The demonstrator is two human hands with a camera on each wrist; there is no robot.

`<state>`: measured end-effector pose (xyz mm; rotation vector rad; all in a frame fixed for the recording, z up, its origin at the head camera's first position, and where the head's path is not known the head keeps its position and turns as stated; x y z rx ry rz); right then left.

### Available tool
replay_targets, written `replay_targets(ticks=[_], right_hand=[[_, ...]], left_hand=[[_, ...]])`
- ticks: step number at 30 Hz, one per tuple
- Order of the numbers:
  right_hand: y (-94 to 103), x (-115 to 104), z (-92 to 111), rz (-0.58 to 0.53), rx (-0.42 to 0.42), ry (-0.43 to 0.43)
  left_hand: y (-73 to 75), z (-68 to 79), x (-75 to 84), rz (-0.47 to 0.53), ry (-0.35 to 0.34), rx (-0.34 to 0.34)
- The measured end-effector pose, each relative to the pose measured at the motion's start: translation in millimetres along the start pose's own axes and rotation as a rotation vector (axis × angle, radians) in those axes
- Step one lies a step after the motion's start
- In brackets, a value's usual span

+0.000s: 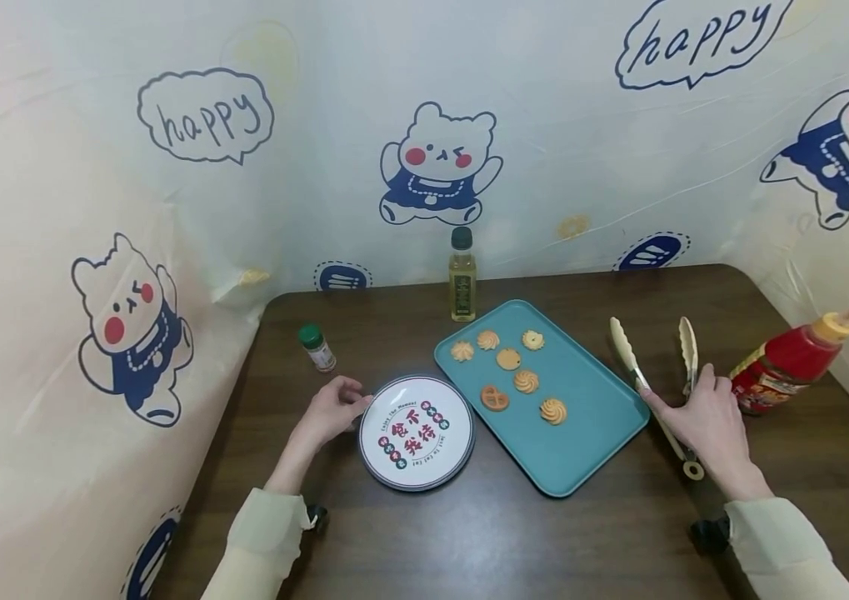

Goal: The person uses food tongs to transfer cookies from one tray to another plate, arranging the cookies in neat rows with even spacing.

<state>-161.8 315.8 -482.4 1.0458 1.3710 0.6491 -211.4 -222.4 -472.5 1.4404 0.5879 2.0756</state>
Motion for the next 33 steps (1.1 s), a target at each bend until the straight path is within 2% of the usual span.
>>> replay_targets(ticks=[9, 17, 25, 33], right_hand=[[-5.8, 4, 2, -0.001, -0.078, -0.045], [-9.6, 6, 3, -0.021, -0.069, -0.057], [-8.1, 6, 2, -0.052, -0.077, -0.071], [-8.0, 8, 4, -0.093, -0.029, -0.069]], left_hand=[[-10.1, 0.2, -2.3, 0.003, 0.023, -0.044], [-13.0, -1.8, -4.0, -0.041, 0.021, -0.036], [-13.9, -2.0, -4.2, -0.030, 0.032, -0.026], [-15.2, 0.2, -7.0, -0.050, 0.016, -0.034]])
Point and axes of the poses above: each hand's wrist, its own z-axis away from the middle knuckle, its own y-axis out of the back of the hand, x = y × z, the point moved 3 cm from there along -z, towards the middle knuckle, and after that the axes turned 4 degrees about y, right-handed, at the moved point
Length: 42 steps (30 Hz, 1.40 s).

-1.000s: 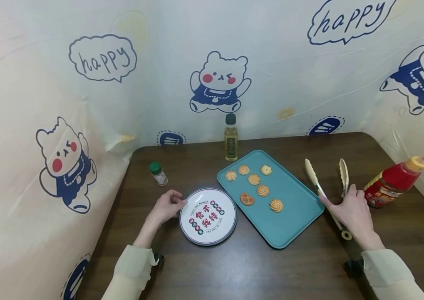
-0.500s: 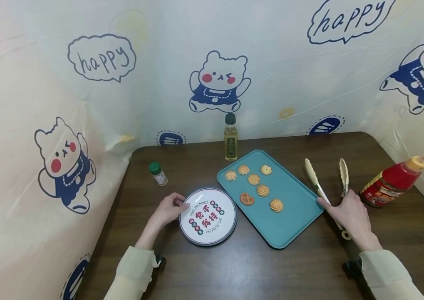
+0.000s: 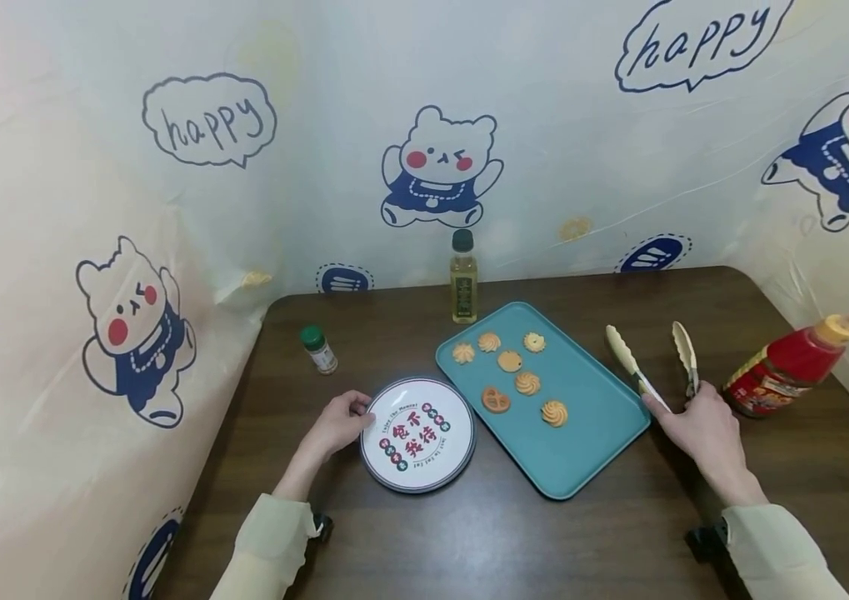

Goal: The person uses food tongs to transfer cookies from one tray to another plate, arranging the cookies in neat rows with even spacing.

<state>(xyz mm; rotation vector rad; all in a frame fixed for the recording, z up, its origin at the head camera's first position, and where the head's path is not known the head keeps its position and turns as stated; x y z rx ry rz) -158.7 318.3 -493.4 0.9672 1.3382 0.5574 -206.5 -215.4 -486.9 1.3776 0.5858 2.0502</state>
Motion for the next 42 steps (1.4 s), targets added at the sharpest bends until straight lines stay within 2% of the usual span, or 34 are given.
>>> replay_targets(ticks=[9, 21, 33, 42], right_hand=[[3.1, -1, 0, -0.001, 0.042, 0.030], [25.8, -17, -12, 0.060, -0.009, 0.100], [46.4, -47, -24, 0.115, -0.002, 0.236], [46.6, -71, -32, 0.148, -0.072, 0.312]], left_hand=[[-2.2, -1.3, -6.2, 0.039, -0.001, -0.009], [-0.4, -2.5, -6.3, 0.069, 0.001, -0.029], [0.1, -4.0, -6.3, 0.101, 0.038, -0.030], [0.2, -5.0, -10.0, 0.143, 0.064, -0.068]])
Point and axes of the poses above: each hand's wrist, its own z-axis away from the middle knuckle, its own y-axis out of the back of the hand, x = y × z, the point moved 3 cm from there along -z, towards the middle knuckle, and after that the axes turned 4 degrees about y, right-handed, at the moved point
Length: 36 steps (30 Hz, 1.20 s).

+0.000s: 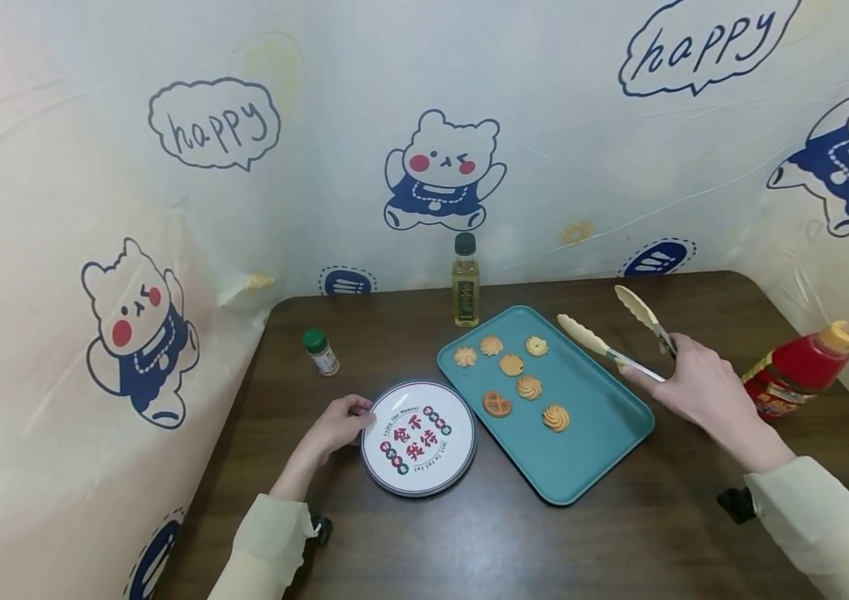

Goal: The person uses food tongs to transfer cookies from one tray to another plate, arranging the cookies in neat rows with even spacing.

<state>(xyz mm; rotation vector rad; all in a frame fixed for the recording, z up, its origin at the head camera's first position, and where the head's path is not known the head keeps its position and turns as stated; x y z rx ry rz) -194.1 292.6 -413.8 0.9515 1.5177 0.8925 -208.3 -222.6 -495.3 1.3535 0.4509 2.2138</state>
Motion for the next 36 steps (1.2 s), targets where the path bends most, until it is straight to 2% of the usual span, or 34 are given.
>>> replay_targets(ticks=[15, 26, 36], right_hand=[[-19.0, -22, -16, 0.054, -0.059, 0.128], [-38.8, -25, -19, 0.033, -0.125, 0.154], [-50.5, -28, -19, 0.018, -0.144, 0.190]], left_hand=[[-0.9, -0.9, -3.2, 0.048, 0.003, -0.010], [-0.8, 0.2, -1.9, 0.044, 0.007, -0.006], [-1.5, 0.6, -2.1, 0.048, 0.012, -0.008]])
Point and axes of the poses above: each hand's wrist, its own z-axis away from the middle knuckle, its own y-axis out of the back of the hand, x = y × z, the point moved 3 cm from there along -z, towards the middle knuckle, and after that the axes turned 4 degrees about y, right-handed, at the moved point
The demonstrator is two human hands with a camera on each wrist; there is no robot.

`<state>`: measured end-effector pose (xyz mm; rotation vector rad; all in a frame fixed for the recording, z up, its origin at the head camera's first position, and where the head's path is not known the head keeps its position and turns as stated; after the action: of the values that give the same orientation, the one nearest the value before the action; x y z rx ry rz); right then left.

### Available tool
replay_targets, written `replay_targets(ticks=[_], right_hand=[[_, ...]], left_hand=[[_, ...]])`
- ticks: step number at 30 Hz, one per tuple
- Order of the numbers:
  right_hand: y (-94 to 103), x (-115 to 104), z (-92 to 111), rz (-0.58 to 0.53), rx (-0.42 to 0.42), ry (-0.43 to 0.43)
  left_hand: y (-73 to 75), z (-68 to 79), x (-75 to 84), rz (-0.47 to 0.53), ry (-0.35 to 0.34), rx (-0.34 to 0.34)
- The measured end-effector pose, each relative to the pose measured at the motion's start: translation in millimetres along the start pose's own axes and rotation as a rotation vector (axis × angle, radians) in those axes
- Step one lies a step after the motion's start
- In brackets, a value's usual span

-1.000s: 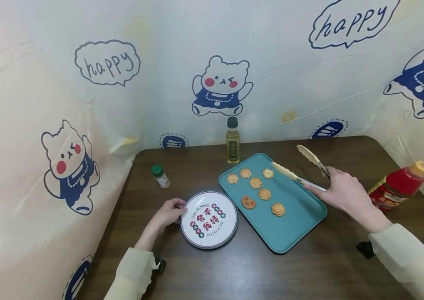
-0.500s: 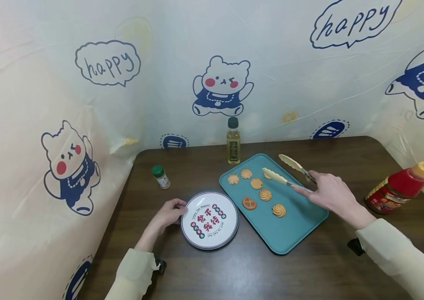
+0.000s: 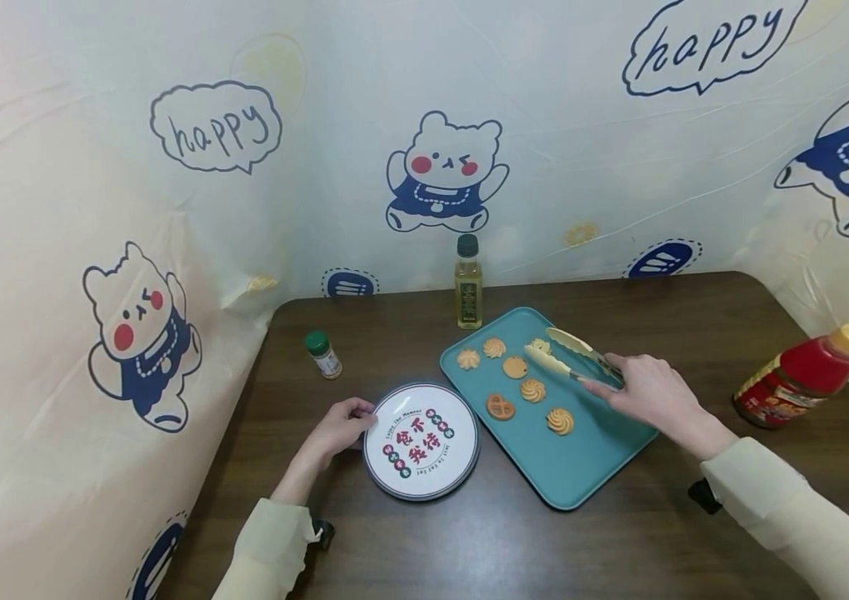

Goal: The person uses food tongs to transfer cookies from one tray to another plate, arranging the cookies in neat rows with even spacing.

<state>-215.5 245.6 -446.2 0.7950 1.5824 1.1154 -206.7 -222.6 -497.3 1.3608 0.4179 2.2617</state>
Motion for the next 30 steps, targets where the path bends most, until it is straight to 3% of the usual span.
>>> replay_targets(ticks=[30], right_hand=[[-4.2, -1.4, 1.2, -0.005, -0.031, 0.018]], left_hand=[[-0.4, -1.4, -2.9, 0.004, -0.014, 0.012]])
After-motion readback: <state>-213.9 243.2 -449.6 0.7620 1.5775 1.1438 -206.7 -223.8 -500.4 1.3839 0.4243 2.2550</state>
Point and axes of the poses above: each hand's wrist, its own z-axis away from the middle knuckle, its own y-axis out of the back of the hand, x = y × z, the point moved 3 cm from there along -z, towards the middle knuckle, and after that the axes turned 4 degrees about y, right-handed, at the moved point
